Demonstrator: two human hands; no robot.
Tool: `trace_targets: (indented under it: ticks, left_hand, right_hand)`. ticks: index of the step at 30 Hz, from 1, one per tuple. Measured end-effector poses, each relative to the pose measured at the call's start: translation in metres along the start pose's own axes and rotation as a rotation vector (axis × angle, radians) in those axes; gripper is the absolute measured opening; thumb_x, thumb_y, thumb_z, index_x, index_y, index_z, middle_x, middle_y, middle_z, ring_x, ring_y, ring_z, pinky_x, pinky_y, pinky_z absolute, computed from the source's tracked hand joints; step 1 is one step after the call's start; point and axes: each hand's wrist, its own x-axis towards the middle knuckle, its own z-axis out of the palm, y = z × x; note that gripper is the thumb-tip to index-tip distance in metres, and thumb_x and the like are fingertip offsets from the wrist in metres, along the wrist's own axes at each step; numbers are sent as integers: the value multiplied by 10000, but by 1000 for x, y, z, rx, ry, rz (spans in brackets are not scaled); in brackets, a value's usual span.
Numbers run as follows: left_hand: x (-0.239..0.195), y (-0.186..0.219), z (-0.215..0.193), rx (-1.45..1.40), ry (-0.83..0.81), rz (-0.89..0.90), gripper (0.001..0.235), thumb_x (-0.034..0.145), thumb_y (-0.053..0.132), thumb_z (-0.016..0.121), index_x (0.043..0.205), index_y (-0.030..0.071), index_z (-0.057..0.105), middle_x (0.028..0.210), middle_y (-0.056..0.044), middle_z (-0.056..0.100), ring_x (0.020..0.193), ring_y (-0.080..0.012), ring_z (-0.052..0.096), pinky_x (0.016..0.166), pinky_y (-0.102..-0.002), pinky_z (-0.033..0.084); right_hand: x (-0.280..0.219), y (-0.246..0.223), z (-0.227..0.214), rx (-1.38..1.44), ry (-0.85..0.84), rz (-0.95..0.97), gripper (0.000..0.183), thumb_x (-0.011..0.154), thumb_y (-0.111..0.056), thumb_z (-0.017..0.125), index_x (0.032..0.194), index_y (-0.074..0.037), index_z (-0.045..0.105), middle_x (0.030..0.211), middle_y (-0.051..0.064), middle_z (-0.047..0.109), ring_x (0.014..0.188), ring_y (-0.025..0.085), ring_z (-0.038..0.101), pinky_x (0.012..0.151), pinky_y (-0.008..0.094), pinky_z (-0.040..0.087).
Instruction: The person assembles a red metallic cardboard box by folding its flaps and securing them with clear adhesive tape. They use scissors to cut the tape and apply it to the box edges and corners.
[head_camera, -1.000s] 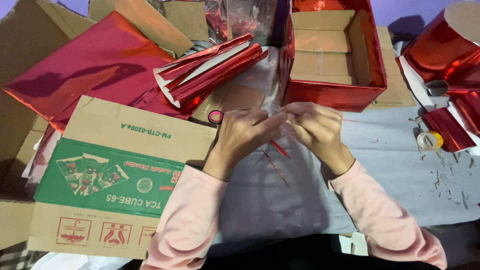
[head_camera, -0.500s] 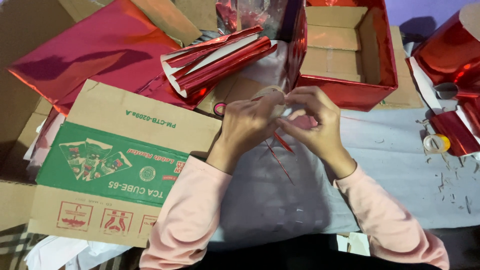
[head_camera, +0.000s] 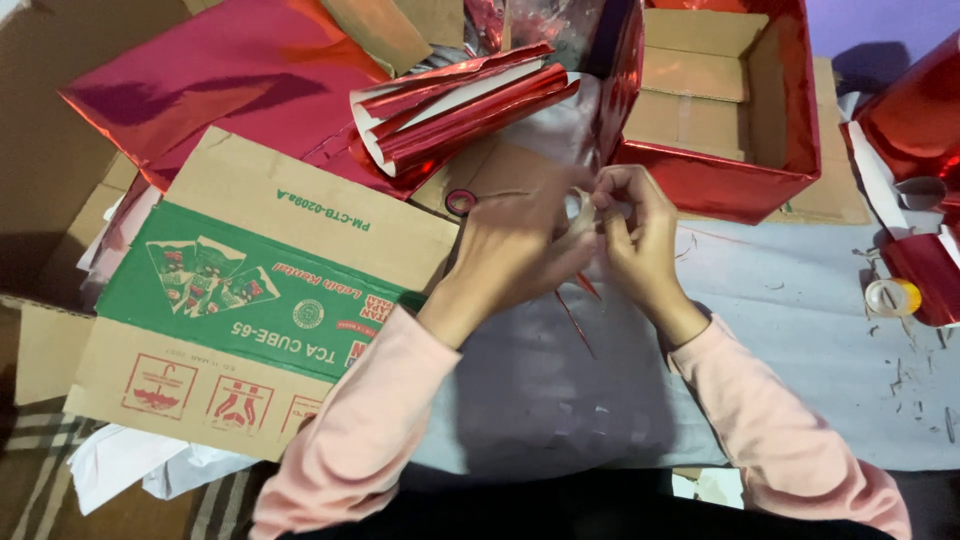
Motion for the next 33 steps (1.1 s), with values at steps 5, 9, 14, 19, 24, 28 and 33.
trace_targets:
  ticks: [5, 9, 14, 19, 24, 28, 33]
  left_hand:
    - [-1, 31, -53, -33, -367, -311, 326, 906, 343, 705, 1145, 150, 598, 817, -143, 760, 849, -455, 736, 734, -637, 552]
    - [-15, 12, -49, 222, -215, -340, 392, 974, 405, 657, 1291, 199, 554, 828, -140, 750, 779, -412, 752, 687, -600, 564]
    - [-19, -14, -51, 123, -175, -173, 285, 943, 393, 685, 1097, 155, 653, 814, -116, 742, 811, -384, 746, 782, -538, 563]
    - [-30, -73, -30, 185, -125, 34, 207, 990, 258, 670, 1106, 88, 692, 975, -173, 748, 980, -395, 736, 1041, -573, 485]
    - [6, -91, -26, 447, -277, -119, 200, 919, 162, 634, 1056, 259, 743, 962, -29, 715, 1027, -281, 707, 1114, -635, 364]
    - [-1, -138, 24, 485, -272, -132, 217, 963, 129, 574, 1071, 179, 755, 1054, -65, 747, 1090, -271, 698, 1145, -539, 366]
    - [-26, -99, 0, 504, -221, 65, 346, 891, 391, 741, 1162, 193, 655, 1131, -95, 620, 1105, -287, 615, 863, -448, 507]
  right_hand:
    - [-6, -4, 17, 301, -64, 283, 124, 1105, -90, 500, 1008, -18, 528, 1026, 139, 622, 941, 228, 647, 703, 378, 611]
    - [-2, -16, 24, 498, -44, 382, 185, 1125, -169, 427, 1035, -12, 461, 1042, 155, 602, 932, 198, 651, 574, 357, 665]
    - [-3, 5, 18, 438, -22, 367, 182, 1132, -159, 398, 1057, -1, 448, 1073, 187, 609, 980, 230, 659, 610, 410, 672]
    - [-11, 2, 24, 423, -47, 347, 206, 1133, -200, 391, 1061, -13, 436, 1109, 207, 615, 1035, 265, 672, 709, 447, 671]
    - [-20, 24, 35, 404, -104, 349, 86, 1106, -105, 461, 1065, -30, 472, 1118, 153, 627, 967, 189, 662, 761, 348, 655]
    - [-21, 28, 34, 370, -83, 408, 99, 1088, -96, 518, 1046, -6, 513, 1145, 149, 610, 1008, 205, 650, 754, 341, 658]
    - [-20, 40, 35, 321, -70, 380, 171, 1068, -106, 592, 1040, 61, 569, 1114, 197, 593, 1005, 282, 687, 682, 398, 677]
